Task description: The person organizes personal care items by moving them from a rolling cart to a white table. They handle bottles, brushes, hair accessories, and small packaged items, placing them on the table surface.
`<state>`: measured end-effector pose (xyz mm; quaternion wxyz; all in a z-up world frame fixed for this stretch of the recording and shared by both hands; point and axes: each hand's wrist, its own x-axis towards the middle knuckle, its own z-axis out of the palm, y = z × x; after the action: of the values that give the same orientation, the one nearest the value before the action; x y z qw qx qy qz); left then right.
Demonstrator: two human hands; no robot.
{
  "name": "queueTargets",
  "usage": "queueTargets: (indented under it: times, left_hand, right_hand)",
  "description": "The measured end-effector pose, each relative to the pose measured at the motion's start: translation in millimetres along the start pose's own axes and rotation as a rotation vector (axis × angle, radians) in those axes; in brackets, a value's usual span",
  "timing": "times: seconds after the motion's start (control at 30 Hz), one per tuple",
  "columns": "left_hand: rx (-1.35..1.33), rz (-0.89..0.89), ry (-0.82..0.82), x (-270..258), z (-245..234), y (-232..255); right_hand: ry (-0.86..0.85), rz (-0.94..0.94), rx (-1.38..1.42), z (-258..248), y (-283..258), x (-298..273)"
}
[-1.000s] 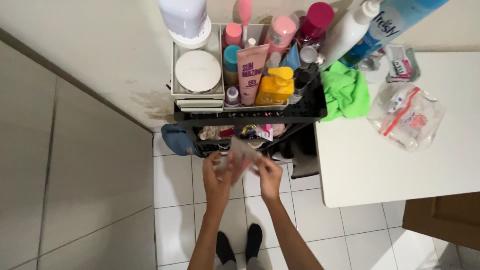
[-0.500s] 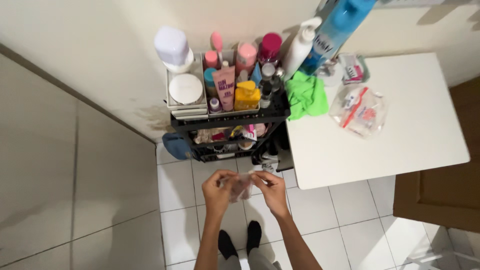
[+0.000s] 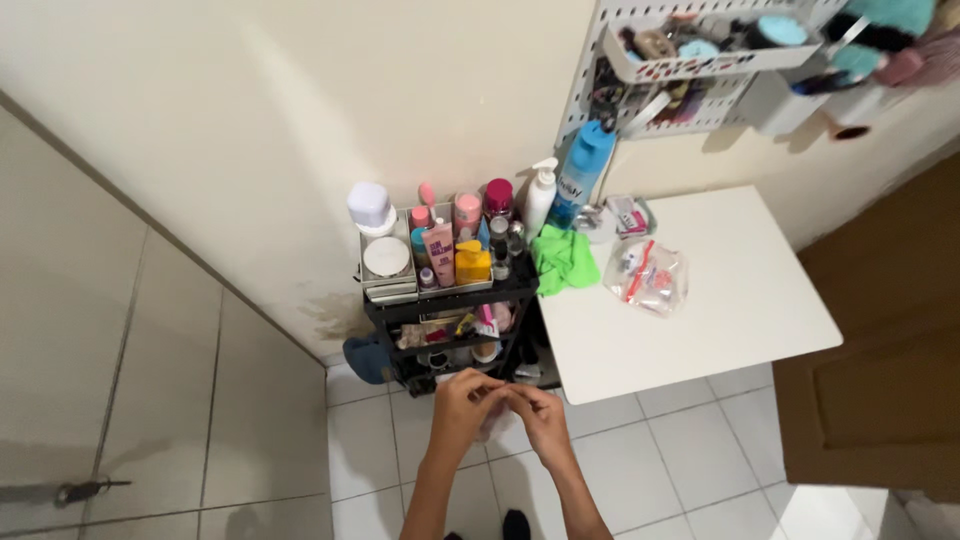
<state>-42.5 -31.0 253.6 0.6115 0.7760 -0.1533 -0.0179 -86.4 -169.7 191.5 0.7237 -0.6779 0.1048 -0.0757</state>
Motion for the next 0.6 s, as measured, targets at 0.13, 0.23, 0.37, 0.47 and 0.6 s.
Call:
queueTargets:
  times: [0.13, 0.23, 0.37, 0.47, 0.6]
  left_hand:
    - [0.074, 0.225, 0.044, -5, -3, 7]
    - [0.085, 0.271, 0.052, 6, -1, 12]
    - [0.166, 0.378, 0.041, 13, -4, 18]
    - [0.193, 0.412, 0.038, 6, -5, 16]
    - [0.186, 0.408, 0.018, 0, -6, 13]
  right_hand:
    - [0.055, 0.0, -0.133, 3, -15, 5]
    - [0.138, -0.052, -0.192, 10, -25, 10]
    - [0.146, -0.025, -0.224, 10, -41, 11]
    - [0.05, -0.252, -0.022, 13, -45, 7]
    - [0.023, -0.218, 0.068, 11, -48, 4]
